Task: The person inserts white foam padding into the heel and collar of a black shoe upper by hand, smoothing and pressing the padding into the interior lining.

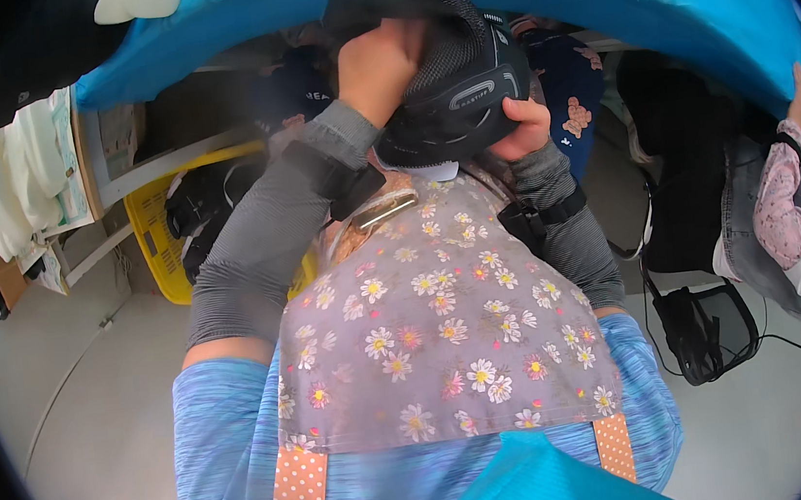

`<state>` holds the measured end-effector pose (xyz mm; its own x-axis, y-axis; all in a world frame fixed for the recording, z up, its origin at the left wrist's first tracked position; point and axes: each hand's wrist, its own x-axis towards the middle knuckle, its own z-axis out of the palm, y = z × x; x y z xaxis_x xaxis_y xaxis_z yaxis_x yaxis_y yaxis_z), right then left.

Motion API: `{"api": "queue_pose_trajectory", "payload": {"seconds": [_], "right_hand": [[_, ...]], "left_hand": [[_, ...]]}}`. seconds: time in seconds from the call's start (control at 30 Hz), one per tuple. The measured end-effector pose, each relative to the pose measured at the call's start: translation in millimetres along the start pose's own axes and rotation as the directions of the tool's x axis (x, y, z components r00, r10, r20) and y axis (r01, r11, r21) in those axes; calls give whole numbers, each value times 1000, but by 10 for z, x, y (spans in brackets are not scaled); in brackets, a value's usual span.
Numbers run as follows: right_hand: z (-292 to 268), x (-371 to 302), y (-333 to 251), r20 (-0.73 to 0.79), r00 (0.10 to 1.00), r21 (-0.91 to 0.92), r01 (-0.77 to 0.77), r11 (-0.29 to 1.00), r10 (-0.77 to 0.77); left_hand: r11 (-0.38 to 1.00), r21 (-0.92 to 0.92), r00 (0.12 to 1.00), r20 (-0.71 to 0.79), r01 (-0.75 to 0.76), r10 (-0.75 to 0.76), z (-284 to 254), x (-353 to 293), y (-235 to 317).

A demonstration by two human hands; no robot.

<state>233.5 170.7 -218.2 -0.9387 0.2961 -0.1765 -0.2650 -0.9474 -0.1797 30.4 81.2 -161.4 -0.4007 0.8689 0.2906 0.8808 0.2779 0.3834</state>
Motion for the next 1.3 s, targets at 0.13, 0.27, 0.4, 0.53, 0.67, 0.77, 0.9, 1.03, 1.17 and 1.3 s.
{"api": "queue_pose_trajectory", "payload": {"seconds": [0.13, 0.27, 0.4, 0.53, 0.67, 0.77, 0.9, 1.03, 1.17, 1.3], "right_hand": [[74, 6, -15, 56, 998, -18, -25, 1000, 26], [-46, 22, 2, 29, 999, 1, -28, 1000, 28], [-96, 37, -10, 26, 998, -26, -58, 998, 58], [-207, 23, -15, 54, 997, -82, -57, 995, 61], [-214, 11, 13, 64, 997, -122, -46, 992, 54], [-262, 46, 17, -15, 1000, 194, 19, 981, -16], [-95, 71, -57, -1, 999, 126, 47, 991, -47], [310, -51, -96, 106, 990, 51, 86, 995, -91], [797, -146, -400, 95, 981, -222, 186, 957, -169], [1208, -141, -612, 200, 951, -170, 270, 948, -235]], "left_hand": [[996, 85, 1000, -24, -8, 10, -16, 1, 2], [998, 51, 1000, 16, 22, -23, 96, -17, -37], [999, -21, 999, 15, 30, -30, 204, -28, -135], [999, 35, 999, 41, -17, 16, 308, -20, -203], [999, 36, 999, 51, 13, -15, 266, -50, -168], [1000, -3, 1000, 16, -4, 4, 185, -1, -108], [954, -289, 994, -46, 79, -97, -88, 13, -86], [747, -665, 999, -28, 8, -35, -680, -5, -191], [730, -683, 999, 43, 31, -2, -1646, 121, 106], [692, -717, 996, -79, -83, 38, -2022, 198, 222]]}}
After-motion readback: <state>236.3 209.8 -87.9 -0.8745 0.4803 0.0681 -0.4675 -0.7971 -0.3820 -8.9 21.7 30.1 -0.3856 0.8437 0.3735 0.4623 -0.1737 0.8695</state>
